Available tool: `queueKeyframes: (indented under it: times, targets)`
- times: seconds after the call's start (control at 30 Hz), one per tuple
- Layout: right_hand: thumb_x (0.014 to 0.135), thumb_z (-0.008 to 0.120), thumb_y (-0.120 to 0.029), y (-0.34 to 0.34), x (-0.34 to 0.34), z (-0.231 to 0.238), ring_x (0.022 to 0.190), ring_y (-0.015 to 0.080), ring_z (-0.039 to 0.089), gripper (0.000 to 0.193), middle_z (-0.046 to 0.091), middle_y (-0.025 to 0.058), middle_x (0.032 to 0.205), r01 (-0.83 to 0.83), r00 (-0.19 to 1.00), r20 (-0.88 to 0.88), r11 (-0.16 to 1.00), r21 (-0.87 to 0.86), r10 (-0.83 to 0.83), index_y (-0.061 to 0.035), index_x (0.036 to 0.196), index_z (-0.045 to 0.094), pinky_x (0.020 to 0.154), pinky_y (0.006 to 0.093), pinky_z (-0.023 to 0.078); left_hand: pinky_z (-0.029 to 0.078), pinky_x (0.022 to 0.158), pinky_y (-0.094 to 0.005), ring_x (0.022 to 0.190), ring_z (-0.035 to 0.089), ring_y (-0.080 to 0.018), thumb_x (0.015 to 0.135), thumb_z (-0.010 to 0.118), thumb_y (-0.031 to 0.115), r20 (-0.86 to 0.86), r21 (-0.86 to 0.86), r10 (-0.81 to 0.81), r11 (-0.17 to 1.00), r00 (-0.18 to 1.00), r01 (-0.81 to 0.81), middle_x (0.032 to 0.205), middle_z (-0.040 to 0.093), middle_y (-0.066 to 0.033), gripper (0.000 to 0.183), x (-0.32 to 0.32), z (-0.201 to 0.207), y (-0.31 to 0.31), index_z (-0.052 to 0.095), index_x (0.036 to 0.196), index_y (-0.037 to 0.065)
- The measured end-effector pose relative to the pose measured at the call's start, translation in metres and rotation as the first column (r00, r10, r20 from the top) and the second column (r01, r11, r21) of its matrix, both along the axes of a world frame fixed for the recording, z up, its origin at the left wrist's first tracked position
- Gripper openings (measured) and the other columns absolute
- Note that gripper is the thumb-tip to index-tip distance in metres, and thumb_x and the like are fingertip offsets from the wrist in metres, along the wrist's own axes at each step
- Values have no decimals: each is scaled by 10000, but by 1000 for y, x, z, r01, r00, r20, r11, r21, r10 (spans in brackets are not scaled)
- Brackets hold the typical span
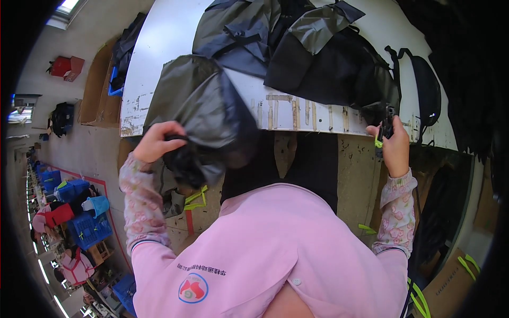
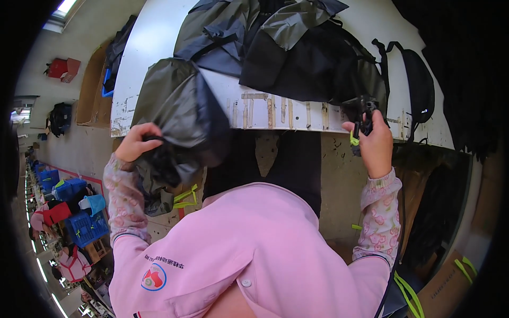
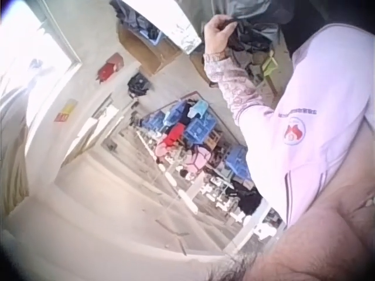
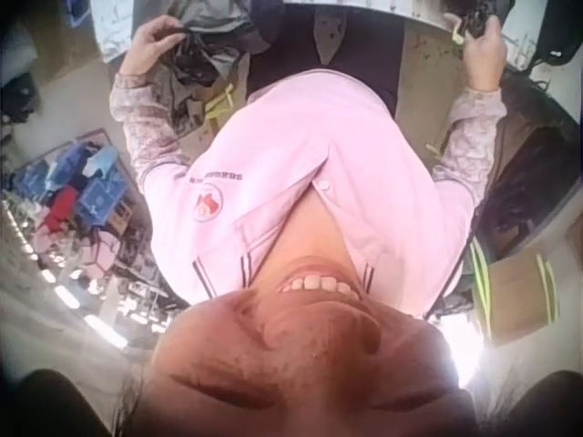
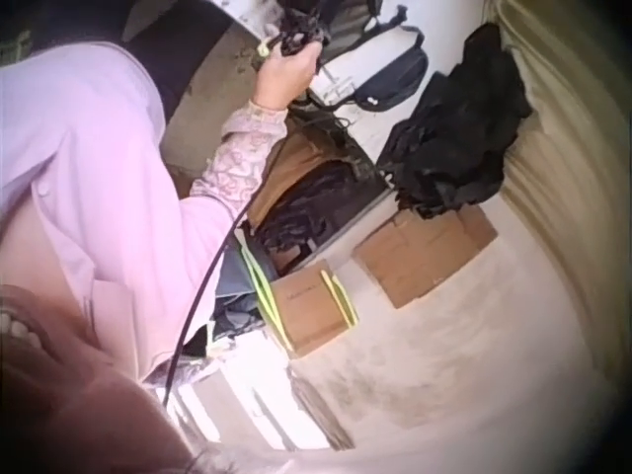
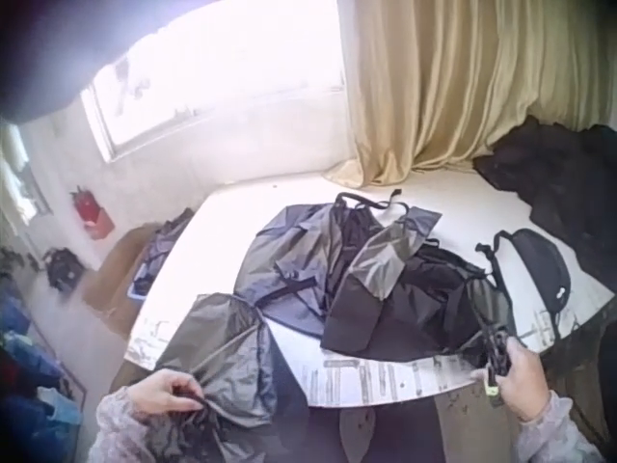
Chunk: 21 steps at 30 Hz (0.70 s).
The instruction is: Trim and inspect fabric pieces for bag manufacturing on a factory assembly table.
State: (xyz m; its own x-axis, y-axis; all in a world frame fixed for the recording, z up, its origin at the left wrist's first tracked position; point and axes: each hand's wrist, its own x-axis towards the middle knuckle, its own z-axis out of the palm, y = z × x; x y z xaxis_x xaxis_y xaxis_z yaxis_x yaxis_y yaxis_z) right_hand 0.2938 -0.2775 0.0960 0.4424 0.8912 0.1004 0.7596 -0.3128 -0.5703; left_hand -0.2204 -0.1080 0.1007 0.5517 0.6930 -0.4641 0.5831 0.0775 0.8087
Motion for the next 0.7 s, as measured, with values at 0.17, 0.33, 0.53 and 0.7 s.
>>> queueKeyframes:
  times: [0.17, 0.33, 0.53, 0.7]
  targets:
    - [730, 812, -185, 27, 23, -12, 749, 275, 629, 389, 661, 141, 850, 53, 999, 5, 995, 89, -54, 2, 926, 532, 668, 354, 480, 499, 765, -327, 809, 641, -231, 697, 737, 120, -509, 520, 518, 821, 688, -234, 866, 676, -125, 284, -263, -46, -36, 656, 928, -25]
    - [725, 768, -135, 51, 8, -30, 849, 386, 632, 372, 651, 173, 927, -55, 948, 310, 995, -83, 78, -45, 953, 488, 706, 458, 484, 501, 830, -357, 916, 651, -260, 719, 784, 196, -640, 466, 650, 753, 411, -465, 992, 684, -157, 424, -376, -122, -112, 648, 1059, -17]
    - [732, 746, -87, 56, 9, -8, 806, 366, 630, 328, 650, 165, 897, 7, 941, 338, 992, -126, 36, -42, 949, 504, 706, 412, 494, 502, 798, -306, 868, 629, -180, 807, 741, 164, -274, 468, 446, 836, 852, -287, 951, 659, -97, 372, -162, -127, -21, 601, 1108, -4]
    - [789, 722, -33, 58, -14, 95, 696, 55, 486, 227, 567, -10, 785, -217, 899, -308, 927, 305, 311, -45, 896, 523, 635, 203, 398, 372, 1024, -398, 1237, 430, -357, 732, 792, 178, 84, 855, -32, 515, 996, -55, 1342, 445, -181, 732, 94, -18, 2, 437, 1365, 87]
